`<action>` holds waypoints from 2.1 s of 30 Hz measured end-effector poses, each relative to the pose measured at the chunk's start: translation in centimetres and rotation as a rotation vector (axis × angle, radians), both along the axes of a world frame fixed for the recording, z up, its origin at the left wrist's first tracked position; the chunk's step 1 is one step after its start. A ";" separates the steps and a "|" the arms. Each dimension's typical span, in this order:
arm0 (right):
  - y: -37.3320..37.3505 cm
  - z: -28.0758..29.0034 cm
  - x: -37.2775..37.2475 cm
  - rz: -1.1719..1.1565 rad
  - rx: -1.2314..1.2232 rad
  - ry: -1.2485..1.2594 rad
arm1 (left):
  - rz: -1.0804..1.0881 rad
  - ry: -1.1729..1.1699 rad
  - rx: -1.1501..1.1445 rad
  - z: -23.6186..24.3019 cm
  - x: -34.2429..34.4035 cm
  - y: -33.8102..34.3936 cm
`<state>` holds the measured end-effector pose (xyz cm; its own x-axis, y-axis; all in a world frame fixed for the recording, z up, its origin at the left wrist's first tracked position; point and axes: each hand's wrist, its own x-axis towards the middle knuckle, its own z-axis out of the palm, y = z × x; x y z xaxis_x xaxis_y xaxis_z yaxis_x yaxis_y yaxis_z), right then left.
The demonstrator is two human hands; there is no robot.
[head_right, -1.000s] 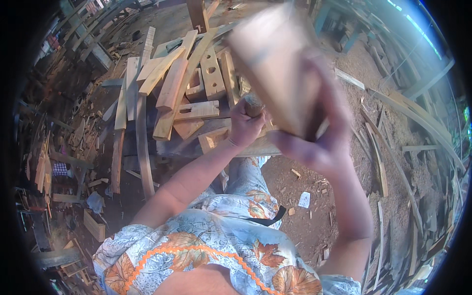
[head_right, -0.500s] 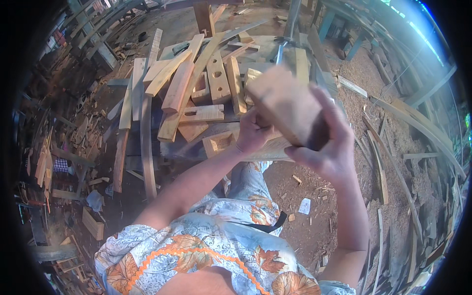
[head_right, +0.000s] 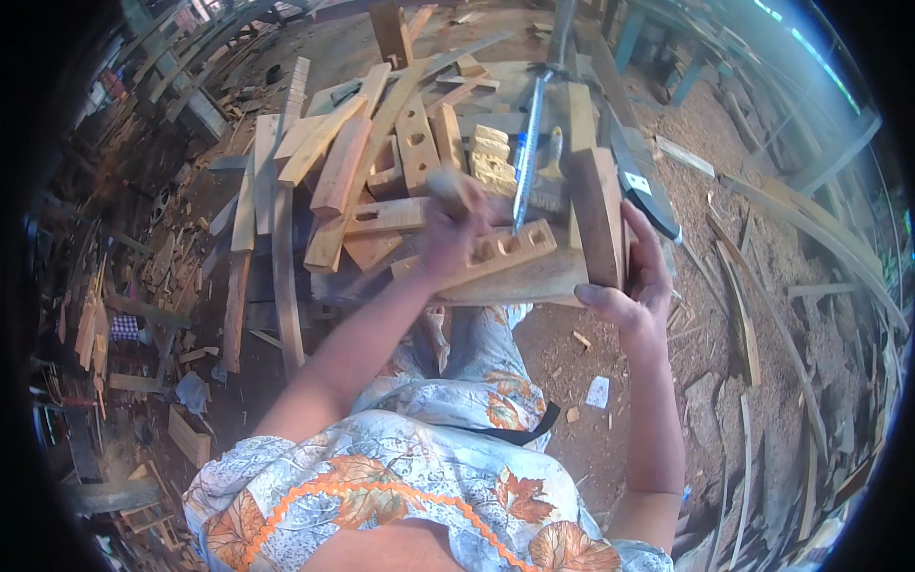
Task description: The person chisels a wooden piece on a workbench, positioning a chisel into its slots and repeatedly striking it with a wooden block.
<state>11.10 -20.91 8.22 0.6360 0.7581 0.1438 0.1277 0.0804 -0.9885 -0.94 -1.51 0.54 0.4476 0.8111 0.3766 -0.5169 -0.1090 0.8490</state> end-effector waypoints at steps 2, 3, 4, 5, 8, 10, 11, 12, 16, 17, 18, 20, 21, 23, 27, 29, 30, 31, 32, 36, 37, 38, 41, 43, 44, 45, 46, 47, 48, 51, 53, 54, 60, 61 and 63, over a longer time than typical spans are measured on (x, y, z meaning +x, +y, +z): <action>-0.7 -0.1 0.0 -0.061 0.012 -0.031 | 0.160 -0.002 0.008 1.0 -0.6 2.1; -1.0 -0.1 -0.1 -0.077 0.010 -0.055 | 0.177 -0.105 -0.030 1.4 -0.5 2.6; -1.2 -0.1 -0.1 -0.088 0.014 -0.042 | 0.129 -0.101 -0.032 1.6 -0.6 2.8; -1.3 -0.1 -0.1 -0.087 0.007 -0.035 | 0.086 -0.099 -0.033 1.7 -0.6 2.8; -1.5 -0.1 -0.2 -0.057 0.066 -0.061 | -0.124 -0.069 0.021 1.5 -0.4 2.1; -1.6 -0.3 -0.2 -0.041 0.086 -0.099 | -0.175 -0.063 0.023 1.2 -0.2 1.8; -1.7 -0.4 -0.2 -0.039 0.073 -0.121 | -0.207 -0.055 0.020 1.0 0.0 1.7; -1.7 -0.5 -0.1 -0.037 0.060 -0.143 | -0.210 -0.046 0.020 0.9 0.1 1.7; -1.6 -0.8 -0.2 -0.034 0.039 -0.149 | -0.231 -0.010 0.005 0.5 0.3 1.6; -1.4 -0.9 -0.2 -0.036 0.046 -0.147 | -0.250 -0.005 0.007 0.4 0.4 1.5; -1.3 -0.9 -0.3 -0.047 0.062 -0.153 | -0.236 0.038 0.021 0.3 0.4 1.4; -0.9 -0.7 -0.4 -0.031 0.064 -0.134 | -0.244 0.125 0.057 0.2 0.4 1.4; -0.7 -0.6 -0.5 -0.045 0.079 -0.126 | -0.262 0.115 0.031 0.2 0.4 1.3; -0.5 0.0 -0.6 -0.065 0.015 -0.165 | -0.322 0.093 -0.034 0.1 0.3 1.2; -0.1 2.4 -0.4 0.013 0.154 -0.234 | -0.312 0.164 0.005 0.2 0.9 0.4; 0.0 3.9 -0.2 0.024 0.263 -0.298 | -0.301 0.185 0.110 0.4 1.1 0.0; 0.6 4.5 -0.3 0.029 0.353 -0.360 | -0.285 0.196 0.147 0.5 1.2 -0.2; 0.9 5.0 -0.3 0.027 0.428 -0.417 | -0.295 0.146 0.184 0.5 1.4 -0.4; 1.4 5.2 -0.5 0.013 0.448 -0.553 | -0.299 0.098 0.206 0.4 1.5 -0.5; 2.4 5.6 -0.3 0.197 -0.285 -0.588 | -0.319 0.048 0.208 -0.5 1.7 -0.3; 2.5 5.5 -0.1 0.248 -0.305 -0.400 | -0.307 0.077 0.183 -0.8 1.6 -0.3; 2.5 5.4 -0.1 0.204 -0.170 -0.458 | -0.301 0.083 0.267 -1.0 1.6 0.0; 2.3 4.9 -0.3 0.092 0.195 -0.560 | -0.391 0.136 0.205 -1.5 1.7 0.0; 2.3 4.6 -0.8 0.046 0.371 -0.605 | -0.329 0.114 0.197 -1.3 1.9 -0.1; 1.8 4.6 -0.7 0.098 0.054 -0.736 | -0.231 0.094 0.146 -1.4 2.2 -0.7; 1.6 4.5 -0.9 0.174 -0.368 -0.817 | -0.198 0.094 0.123 -1.3 2.4 -1.0; 1.4 4.5 -0.6 0.171 -0.306 -0.663 | -0.214 0.048 0.126 -1.1 2.5 -1.1; 1.2 4.4 -0.5 0.181 -0.307 -0.506 | -0.217 0.065 0.163 -1.0 2.6 -1.5; 1.1 4.3 -0.4 0.143 -0.117 -0.561 | -0.281 0.100 0.241 -0.6 2.4 -0.9; 0.9 3.6 -0.4 0.029 0.244 -0.570 | -0.363 0.171 0.207 -0.3 1.8 -1.2; 1.1 2.9 -0.8 -0.008 0.338 -0.517 | -0.403 0.218 0.257 -0.1 1.7 -0.7; 0.7 2.6 -0.7 0.030 -0.005 -0.679 | -0.372 0.246 0.289 -0.2 1.6 -0.6; 0.3 -0.3 -0.5 0.042 -0.061 -0.210 | -0.202 0.093 0.165 -1.3 1.0 0.0; 0.1 -0.7 -0.4 0.103 0.083 -0.053 | -0.198 0.071 0.101 -1.4 0.5 0.3; -0.2 -1.6 -0.6 0.057 0.082 -0.040 | -0.095 0.085 0.044 -1.7 0.2 0.8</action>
<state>10.52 -21.16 6.58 0.5847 0.7776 0.2311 0.1597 0.1689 -0.9726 -0.75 -0.73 -1.17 0.5533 0.7470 0.3686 -0.4533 -0.1012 0.8856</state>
